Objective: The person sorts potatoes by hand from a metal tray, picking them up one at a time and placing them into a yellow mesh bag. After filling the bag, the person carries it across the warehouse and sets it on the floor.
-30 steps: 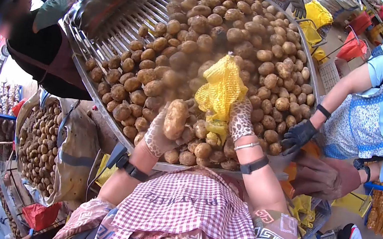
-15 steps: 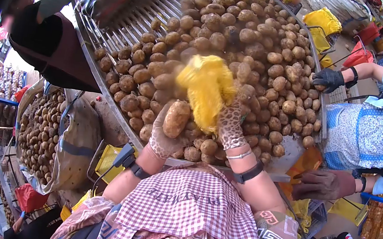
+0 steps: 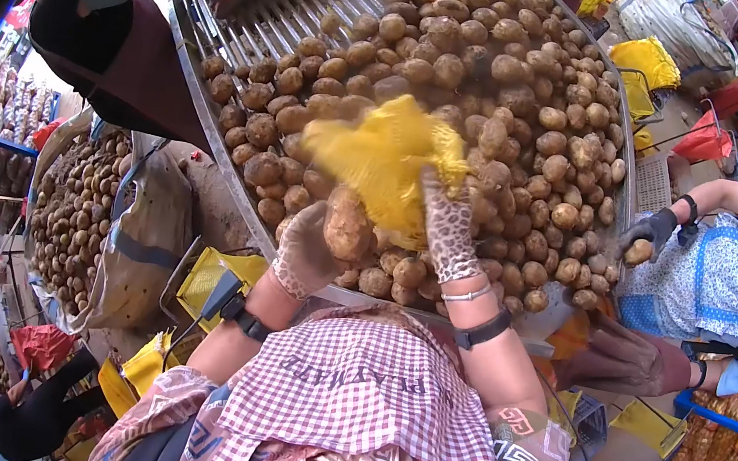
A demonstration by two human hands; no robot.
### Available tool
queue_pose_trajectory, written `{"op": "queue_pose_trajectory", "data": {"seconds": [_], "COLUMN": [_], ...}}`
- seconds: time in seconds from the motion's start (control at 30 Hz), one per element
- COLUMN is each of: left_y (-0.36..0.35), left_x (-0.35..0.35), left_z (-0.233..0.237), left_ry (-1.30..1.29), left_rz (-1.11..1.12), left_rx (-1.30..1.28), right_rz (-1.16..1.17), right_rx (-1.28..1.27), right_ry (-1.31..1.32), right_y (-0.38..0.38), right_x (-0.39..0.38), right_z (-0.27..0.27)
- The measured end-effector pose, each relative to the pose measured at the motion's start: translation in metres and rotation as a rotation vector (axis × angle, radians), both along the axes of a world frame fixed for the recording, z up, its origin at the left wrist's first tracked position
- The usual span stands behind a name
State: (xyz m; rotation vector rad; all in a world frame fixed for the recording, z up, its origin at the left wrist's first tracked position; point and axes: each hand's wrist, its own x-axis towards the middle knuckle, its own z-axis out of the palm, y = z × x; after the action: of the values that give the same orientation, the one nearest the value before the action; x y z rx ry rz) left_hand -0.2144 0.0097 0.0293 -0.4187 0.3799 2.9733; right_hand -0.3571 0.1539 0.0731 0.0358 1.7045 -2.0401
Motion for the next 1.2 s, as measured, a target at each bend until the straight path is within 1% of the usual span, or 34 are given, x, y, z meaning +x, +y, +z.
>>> {"op": "queue_pose_trajectory", "data": {"seconds": [0.03, 0.07, 0.1, 0.13, 0.17, 0.2, 0.23, 0.27, 0.3, 0.33, 0.37, 0.4, 0.43, 0.47, 0.5, 0.53, 0.57, 0.6, 0.63, 0.67, 0.7, 0.73, 0.8, 0.83, 0.87, 0.9, 0.93, 0.97, 1.0, 1.03, 1.07, 1.1, 1.13, 1.2], "left_y": [0.002, 0.003, 0.003, 0.004, -0.004, -0.01, -0.016, -0.017, -0.02, -0.021, -0.02, -0.02, -0.021, -0.024, -0.027, -0.032, -0.038, -0.043, -0.049, -0.054, -0.058, -0.067, -0.097, -0.112, -0.118, -0.137, -0.145, -0.159, -0.179, -0.197, -0.211, -0.204, -0.204, -0.205], "left_x": [0.006, 0.013, 0.02, 0.028, 0.029, 0.029, 0.029, 0.027, 0.031, 0.035, 0.046, 0.056, 0.068, 0.085, 0.101, 0.11, 0.106, 0.101, 0.097, 0.105, 0.115, 0.126, 0.147, 0.164, 0.176, 0.196, 0.203, 0.222, 0.246, 0.269, 0.288, 0.272, 0.255, 0.219], "left_z": [-0.044, -0.032, -0.018, -0.005, -0.027, -0.031, -0.033, 0.006, -0.002, -0.02, -0.05, -0.085, -0.102, -0.068, -0.032, -0.042, -0.035, -0.028, -0.021, -0.009, -0.023, -0.029, -0.036, -0.041, -0.032, -0.058, -0.047, -0.066, -0.096, -0.136, -0.164, -0.15, -0.142, -0.123], "left_ry": [0.044, 0.049, 0.045, 0.032, 0.022, 0.165, 0.08, -0.139, 0.023, 0.188, 0.195, 0.167, 0.124, 0.011, -0.161, -0.167, -0.147, -0.147, -0.165, 0.024, -0.283, -0.289, -0.38, -0.338, -0.437, -0.477, -0.621, -0.674, -0.648, -0.594, -0.561, -1.013, -1.0, -1.193], "left_rz": [0.089, 0.136, 0.184, 0.233, 0.187, 0.082, -0.049, -0.042, -0.054, -0.06, -0.047, 0.135, 0.308, 0.245, 0.255, 0.26, 0.226, 0.19, 0.149, 0.052, 0.227, 0.257, 0.409, 0.432, 0.535, 0.58, 0.615, 0.636, 0.609, 0.601, 0.526, 0.639, 0.618, 0.627], "left_rx": [-0.693, -0.811, -0.932, -1.053, -1.105, -0.33, 0.414, 0.203, 0.328, 0.455, 0.46, -0.185, -0.835, -0.384, 0.074, -0.04, 0.173, 0.396, 0.605, 0.12, 0.178, 0.181, 0.068, 0.017, 0.005, -0.109, -0.151, -0.261, -0.291, -0.251, -0.337, -0.421, -0.437, -1.113], "right_rz": [0.093, 0.183, 0.187, 0.23, 0.273, 0.333, 0.255, 0.172, 0.125, 0.137, 0.249, 0.358, 0.35, 0.356, 0.441, 0.532, 0.467, 0.295, 0.288, 0.181, 0.125, -0.001, -0.182, -0.234, -0.192, -0.162, -0.19, -0.164, -0.134, -0.129, -0.09, -0.041, 0.01, 0.114], "right_rx": [0.052, 0.102, 0.1, 0.18, 0.257, 0.229, 0.186, 0.145, -0.104, -0.1, 0.001, 0.103, 0.258, 0.255, 0.257, 0.252, 0.391, 0.271, 0.271, 0.187, 0.331, 0.38, 0.398, 0.581, 0.774, 0.971, 0.988, 1.153, 1.319, 1.326, 1.453, 1.47, 1.483, 1.404], "right_ry": [0.396, 0.797, 0.802, 0.956, 1.116, 0.654, 0.378, 0.103, 0.114, 0.11, 0.373, 0.632, 1.108, 1.11, 0.999, 0.889, 0.593, 0.473, 0.287, 0.283, 0.343, 0.348, 0.282, 0.439, 0.542, 0.645, 0.802, 0.879, 0.944, 0.848, 0.894, 0.942, 0.99, 0.995], "right_y": [-0.01, -0.02, -0.023, -0.029, -0.033, -0.033, -0.033, -0.033, -0.03, -0.034, -0.04, -0.047, -0.052, -0.056, -0.059, -0.065, -0.073, -0.072, -0.06, -0.046, -0.029, -0.013, 0.02, 0.045, 0.065, 0.084, 0.106, 0.128, 0.145, 0.147, 0.16, 0.157, 0.148, 0.133], "right_x": [0.026, 0.045, 0.05, 0.051, 0.054, 0.042, 0.027, 0.019, 0.023, 0.032, 0.05, 0.065, 0.082, 0.082, 0.084, 0.084, 0.073, 0.062, 0.043, 0.033, 0.02, 0.012, 0.006, -0.003, 0.003, 0.008, 0.011, 0.012, 0.013, 0.021, 0.02, 0.022, 0.028, 0.041], "right_z": [-0.003, -0.007, -0.015, -0.021, -0.024, -0.025, -0.025, -0.024, -0.024, -0.013, 0.003, 0.011, -0.005, -0.017, -0.028, -0.033, -0.021, -0.033, -0.049, -0.056, -0.056, -0.053, -0.03, -0.037, -0.027, -0.018, -0.024, -0.034, -0.038, -0.03, -0.044, -0.045, -0.047, -0.056]}}
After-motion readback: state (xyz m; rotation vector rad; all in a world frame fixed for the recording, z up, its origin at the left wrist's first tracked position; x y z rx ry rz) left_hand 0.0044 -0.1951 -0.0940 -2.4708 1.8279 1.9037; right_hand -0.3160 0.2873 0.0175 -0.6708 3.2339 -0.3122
